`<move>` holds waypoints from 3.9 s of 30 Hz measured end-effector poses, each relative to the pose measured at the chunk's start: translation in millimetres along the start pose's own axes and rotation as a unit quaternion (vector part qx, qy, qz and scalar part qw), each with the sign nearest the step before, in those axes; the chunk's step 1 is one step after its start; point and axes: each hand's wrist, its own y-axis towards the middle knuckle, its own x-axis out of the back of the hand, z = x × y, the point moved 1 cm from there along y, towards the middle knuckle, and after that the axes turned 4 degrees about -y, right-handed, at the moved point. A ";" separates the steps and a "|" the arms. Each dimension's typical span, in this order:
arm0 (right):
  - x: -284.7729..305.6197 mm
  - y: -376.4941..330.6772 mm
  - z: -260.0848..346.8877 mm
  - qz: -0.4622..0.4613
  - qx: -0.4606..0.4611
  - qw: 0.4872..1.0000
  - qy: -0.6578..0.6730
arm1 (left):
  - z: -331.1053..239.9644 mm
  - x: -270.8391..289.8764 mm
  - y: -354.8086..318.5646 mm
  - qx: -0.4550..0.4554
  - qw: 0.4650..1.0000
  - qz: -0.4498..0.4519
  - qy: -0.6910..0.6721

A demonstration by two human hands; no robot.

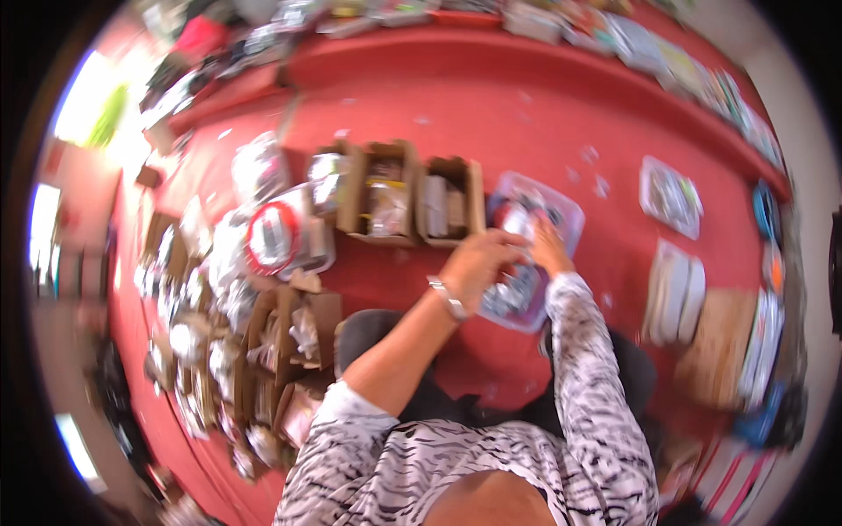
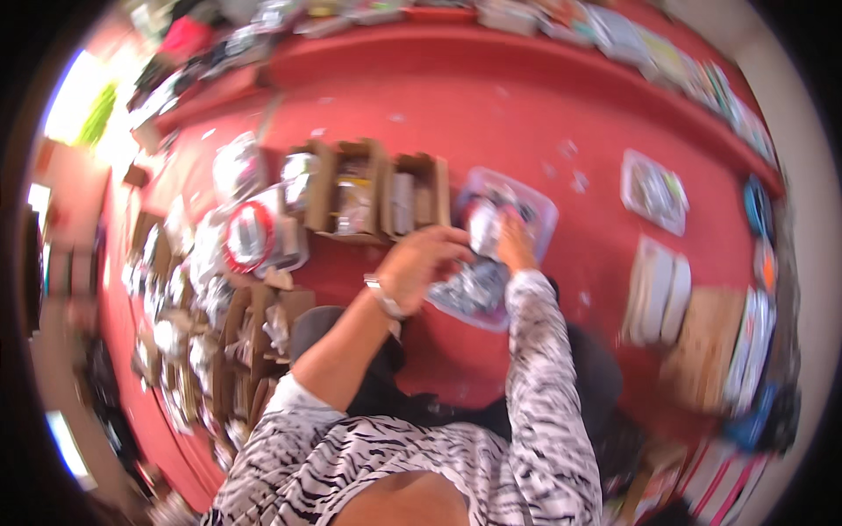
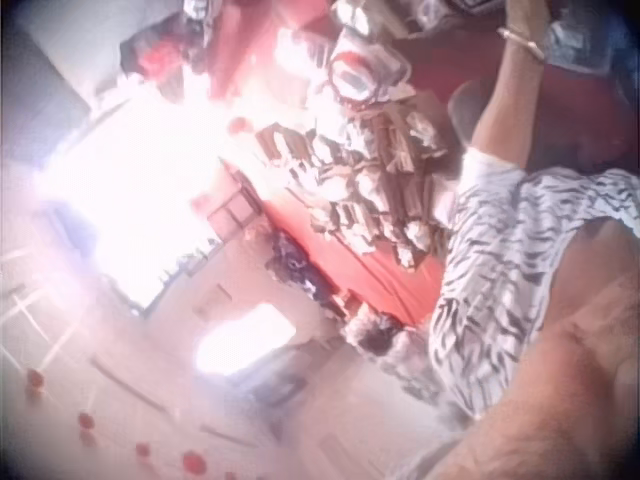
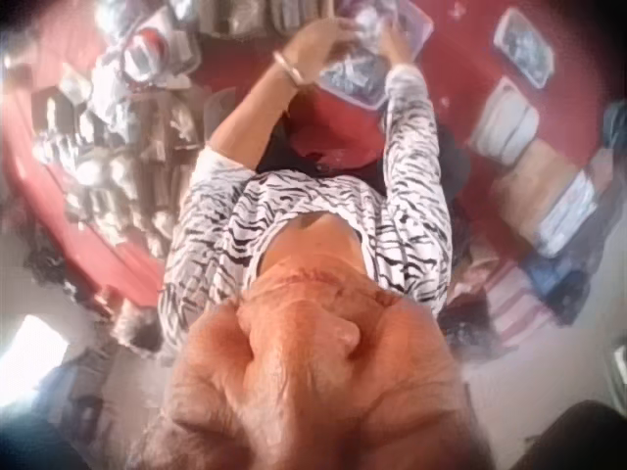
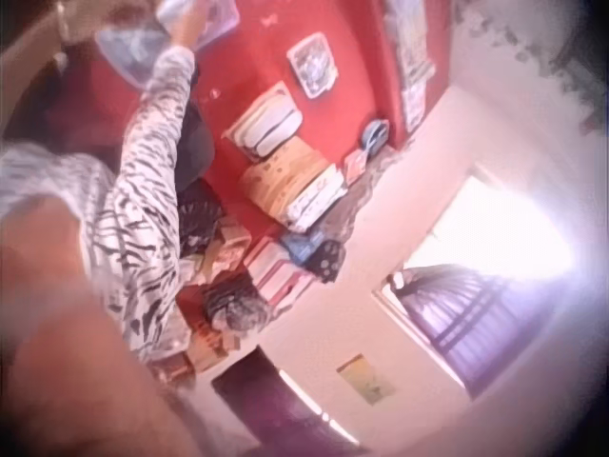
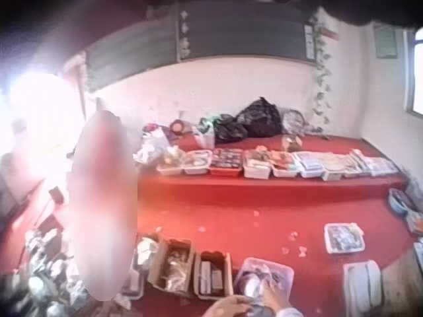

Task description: The person sits on a red floor and organizes various small items into plastic containers. They handle a black shoe insole, placing it into a clear plastic bin, then sort through multiple small plastic bags containing hardware or craft supplies, arranging them neatly inside the bin. The person also handles a small grey rectangular object and a bag of wooden sticks.

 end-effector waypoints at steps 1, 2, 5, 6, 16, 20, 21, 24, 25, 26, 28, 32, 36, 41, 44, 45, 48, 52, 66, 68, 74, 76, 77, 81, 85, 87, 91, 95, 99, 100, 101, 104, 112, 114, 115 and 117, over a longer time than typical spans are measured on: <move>14.0 9.5 12.6 0.064 0.023 0.997 0.027 | 6.4 7.3 0.3 -0.010 1.000 -0.016 0.019; 34.5 20.3 24.3 0.127 0.044 0.991 0.020 | 6.0 8.1 -3.2 -0.015 0.998 -0.029 0.047; 78.4 57.9 -8.5 0.254 0.059 0.965 0.004 | 7.9 -7.8 8.1 -0.044 0.999 0.028 0.013; 106.1 54.4 34.3 0.278 0.072 0.958 0.019 | 16.2 8.3 1.1 -0.048 0.999 0.001 -0.002; 316.6 -52.9 124.5 0.015 0.112 0.991 0.079 | 70.6 55.3 44.5 -0.108 0.982 0.016 -0.155; 315.6 -85.6 153.5 -0.096 0.095 0.951 0.279 | 64.5 38.4 10.7 -0.121 0.974 -0.068 -0.178; 314.0 -87.4 163.9 -0.085 0.086 0.931 0.345 | 69.9 38.8 12.9 -0.110 0.967 -0.043 -0.228; 296.7 -85.5 167.3 0.008 0.111 0.898 0.427 | 58.8 -1.2 -26.0 -0.072 0.940 0.077 -0.325; 278.4 -87.8 178.3 0.031 0.132 0.895 0.424 | 52.3 -16.9 -60.6 -0.086 0.911 0.138 -0.380; 276.9 -94.5 190.2 0.055 0.152 0.896 0.414 | 59.9 -22.1 -64.4 -0.083 0.927 0.031 -0.365; 289.5 -102.5 197.4 0.035 0.215 0.896 0.388 | 65.7 -12.6 -73.2 -0.135 0.908 0.058 -0.392; 304.0 -111.2 188.4 -0.004 0.256 0.924 0.285 | 57.9 -32.9 -115.5 -0.117 0.926 0.138 -0.332; 295.8 -104.7 160.4 -0.001 0.206 0.933 0.294 | 54.2 -24.5 -158.0 -0.138 0.985 0.097 -0.023; 312.6 -105.2 148.4 0.067 0.160 0.964 0.199 | 9.8 -8.6 -197.4 -0.322 0.600 -0.228 0.697; 270.6 -97.1 122.3 0.095 0.227 0.965 0.088 | 12.8 13.6 -195.1 -0.438 0.442 -0.237 0.746; 267.0 -99.6 121.3 0.185 0.214 0.958 0.036 | 25.4 30.2 -184.9 -0.352 0.458 -0.233 0.782; 237.9 -115.6 96.2 0.137 0.318 0.938 -0.011 | 47.6 57.6 -162.2 -0.210 0.572 -0.230 0.758; 217.0 -133.6 74.4 -0.005 0.335 0.939 0.082 | 51.4 28.0 -162.0 -0.187 0.588 -0.241 0.749; 267.2 -130.3 101.3 0.198 0.266 0.943 -0.001 | 47.6 32.2 -155.7 -0.150 0.590 -0.217 0.763; 268.2 -132.3 99.2 0.185 0.264 0.947 -0.001 | 45.2 31.8 -154.1 -0.139 0.594 -0.202 0.766; 265.4 -133.5 98.1 0.143 0.274 0.951 -0.001 | 49.0 50.7 -144.3 -0.148 0.599 -0.199 0.761; 268.3 -134.0 98.1 0.144 0.272 0.952 -0.003 | 51.6 49.3 -143.8 -0.164 0.594 -0.211 0.758; 260.9 -130.7 99.2 0.154 0.268 0.951 -0.003 | 52.9 45.1 -142.4 -0.164 0.604 -0.215 0.750; 260.9 -130.1 99.1 0.178 0.251 0.952 0.003 | 54.9 37.7 -143.0 -0.162 0.619 -0.219 0.737; 221.7 -132.3 87.8 0.082 0.262 0.962 0.009 | 53.3 25.8 -133.4 -0.122 0.599 -0.178 0.771; 208.8 -118.9 93.1 0.161 0.216 0.963 0.010 | 53.5 20.5 -129.2 -0.120 0.592 -0.162 0.780; 217.4 -116.0 101.8 0.240 0.202 0.950 -0.011 | 55.5 21.1 -127.9 -0.120 0.600 -0.145 0.778; 218.7 -110.9 106.3 0.283 0.193 0.939 -0.014 | 51.1 29.3 -130.2 -0.125 0.603 -0.142 0.775; 195.4 -106.3 99.7 0.281 0.194 0.940 0.000 | 52.6 10.5 -133.6 -0.129 0.583 -0.154 0.787; 196.7 -105.6 101.4 0.276 0.198 0.940 0.003 | 51.5 11.2 -134.0 -0.129 0.588 -0.156 0.783; 198.0 -105.8 102.2 0.273 0.202 0.941 0.006 | 50.7 13.1 -135.2 -0.128 0.594 -0.157 0.779; 211.9 -115.7 105.3 0.243 0.202 0.949 0.015 | 48.6 29.8 -138.3 -0.144 0.611 -0.159 0.762; 197.3 -131.9 94.1 0.003 0.257 0.966 0.016 | 52.2 40.0 -132.4 -0.166 0.626 -0.141 0.749; 198.4 -124.1 103.6 0.058 0.241 0.969 -0.008 | 50.7 54.2 -130.9 -0.167 0.644 -0.145 0.732; 196.6 -121.6 105.4 0.087 0.232 0.968 -0.021 | 50.7 54.6 -130.4 -0.166 0.644 -0.146 0.732; 193.7 -119.5 105.0 0.091 0.234 0.968 -0.018 | 51.0 54.2 -129.1 -0.165 0.645 -0.148 0.731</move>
